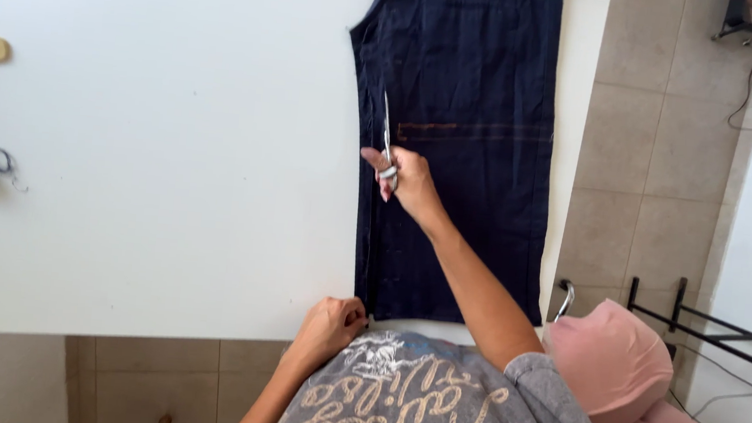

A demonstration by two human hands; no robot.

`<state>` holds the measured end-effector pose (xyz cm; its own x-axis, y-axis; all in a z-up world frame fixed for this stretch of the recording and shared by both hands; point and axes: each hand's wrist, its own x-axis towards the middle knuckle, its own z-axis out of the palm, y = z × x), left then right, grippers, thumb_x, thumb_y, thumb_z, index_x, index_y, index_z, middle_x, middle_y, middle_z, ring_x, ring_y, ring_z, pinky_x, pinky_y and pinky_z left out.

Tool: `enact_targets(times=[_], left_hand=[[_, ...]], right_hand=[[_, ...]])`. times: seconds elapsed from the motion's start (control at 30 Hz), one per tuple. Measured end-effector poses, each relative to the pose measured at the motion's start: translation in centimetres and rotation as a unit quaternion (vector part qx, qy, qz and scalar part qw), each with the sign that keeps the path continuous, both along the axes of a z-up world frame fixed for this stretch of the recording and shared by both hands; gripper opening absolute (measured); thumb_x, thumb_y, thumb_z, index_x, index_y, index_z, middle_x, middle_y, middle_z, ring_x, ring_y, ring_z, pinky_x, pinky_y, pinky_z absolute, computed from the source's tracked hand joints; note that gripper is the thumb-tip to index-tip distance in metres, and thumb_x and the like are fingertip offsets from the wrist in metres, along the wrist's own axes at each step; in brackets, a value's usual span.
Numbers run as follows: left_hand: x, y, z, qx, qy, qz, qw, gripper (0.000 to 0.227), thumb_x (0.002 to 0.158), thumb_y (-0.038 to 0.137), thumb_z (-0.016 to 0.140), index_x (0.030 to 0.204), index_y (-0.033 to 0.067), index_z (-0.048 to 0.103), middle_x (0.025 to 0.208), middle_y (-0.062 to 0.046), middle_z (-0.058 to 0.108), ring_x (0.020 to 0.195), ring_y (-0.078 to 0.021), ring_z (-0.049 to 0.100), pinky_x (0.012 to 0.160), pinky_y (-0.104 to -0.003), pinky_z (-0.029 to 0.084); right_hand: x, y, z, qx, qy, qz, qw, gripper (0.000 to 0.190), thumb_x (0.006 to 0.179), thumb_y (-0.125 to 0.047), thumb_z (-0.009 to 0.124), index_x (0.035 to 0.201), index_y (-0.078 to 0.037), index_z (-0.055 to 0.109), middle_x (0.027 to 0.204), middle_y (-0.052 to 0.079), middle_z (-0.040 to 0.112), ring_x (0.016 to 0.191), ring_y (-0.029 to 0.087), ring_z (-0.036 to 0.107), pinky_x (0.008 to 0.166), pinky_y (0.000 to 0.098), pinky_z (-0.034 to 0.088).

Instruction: The person folds and aligns the edges of a dark blue garment on a white table, then uses scissors to cut along the pinned side seam. The person removes excess fabric strips as they cut.

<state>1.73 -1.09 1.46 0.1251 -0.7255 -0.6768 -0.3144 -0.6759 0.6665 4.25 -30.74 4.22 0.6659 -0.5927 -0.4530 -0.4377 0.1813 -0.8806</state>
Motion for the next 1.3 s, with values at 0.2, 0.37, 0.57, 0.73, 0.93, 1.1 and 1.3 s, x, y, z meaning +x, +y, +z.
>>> enact_targets(times=[0.2,0.37,0.57,0.73,0.93,1.1,1.3], left_hand=[[0.7,-0.5,1.1,-0.041,-0.006,0.004,0.999,0.01,0.095,0.024,0.076,0.093,0.0147,0.078,0.075,-0.003,0.077,0.077,-0.0264,0.074,0.065,-0.042,0.052],[1.5,-1.3,2.2,-0.008,0.018,-0.037,0.999,0.011,0.097,0.025,0.077,0.1,0.0163,0.081,0.086,-0.004,0.079,0.08,-0.0244,0.073,0.071,-0.039,0.056],[1.5,-1.5,1.2,-0.018,0.011,-0.06,0.998,0.01,0.095,0.026,0.077,0.096,0.0164,0.081,0.083,-0.003,0.078,0.08,-0.0261,0.072,0.069,-0.041,0.053],[1.5,-1.6,1.0,-0.003,0.012,-0.071,0.997,0.011,0.095,0.029,0.075,0.091,0.0194,0.079,0.082,-0.001,0.076,0.081,-0.0248,0.07,0.071,-0.041,0.052],[1.9,-2.1,1.5,0.005,0.018,-0.078,0.997,0.011,0.096,0.028,0.075,0.091,0.0183,0.077,0.081,0.0,0.074,0.079,-0.0236,0.069,0.07,-0.04,0.051],[1.8,-2.1,1.3,0.012,0.016,-0.089,0.996,0.013,0.097,0.029,0.073,0.091,0.0183,0.078,0.082,-0.001,0.074,0.08,-0.0243,0.069,0.07,-0.041,0.051],[1.8,-2.0,0.8,0.013,0.012,-0.101,0.995,0.013,0.098,0.031,0.076,0.096,0.0188,0.078,0.086,-0.003,0.077,0.082,-0.0276,0.071,0.071,-0.043,0.054]], right_hand=[[0.6,0.1,1.1,-0.033,0.061,0.028,0.997,0.051,0.097,-0.049,0.078,0.072,-0.012,0.055,0.058,0.0,0.056,0.043,0.01,0.052,0.047,0.023,0.045],[1.4,-1.8,0.5,-0.021,0.054,0.041,0.998,0.05,0.097,-0.048,0.079,0.071,-0.013,0.054,0.058,0.0,0.059,0.045,0.01,0.055,0.052,0.025,0.047],[1.9,-2.0,0.8,-0.062,0.06,0.048,0.995,0.052,0.093,-0.055,0.079,0.072,-0.013,0.056,0.056,-0.001,0.056,0.041,0.009,0.052,0.046,0.0243,0.043],[3.2,-3.9,0.2,-0.037,0.05,0.055,0.997,0.052,0.093,-0.055,0.078,0.071,-0.012,0.058,0.055,0.0,0.059,0.043,0.009,0.056,0.049,0.0237,0.046],[3.7,-4.3,-0.1,-0.056,0.053,0.059,0.995,0.055,0.093,-0.057,0.078,0.069,-0.013,0.056,0.056,0.0,0.058,0.041,0.009,0.054,0.047,0.0241,0.044],[4.5,-4.9,1.4,-0.084,0.051,0.069,0.993,0.054,0.095,-0.057,0.077,0.07,-0.015,0.054,0.056,-0.003,0.059,0.044,0.007,0.057,0.051,0.0224,0.048],[5.6,-6.1,1.2,-0.051,0.052,0.082,0.994,0.055,0.094,-0.062,0.073,0.071,-0.013,0.062,0.054,-0.003,0.061,0.045,0.008,0.058,0.057,0.0233,0.049]])
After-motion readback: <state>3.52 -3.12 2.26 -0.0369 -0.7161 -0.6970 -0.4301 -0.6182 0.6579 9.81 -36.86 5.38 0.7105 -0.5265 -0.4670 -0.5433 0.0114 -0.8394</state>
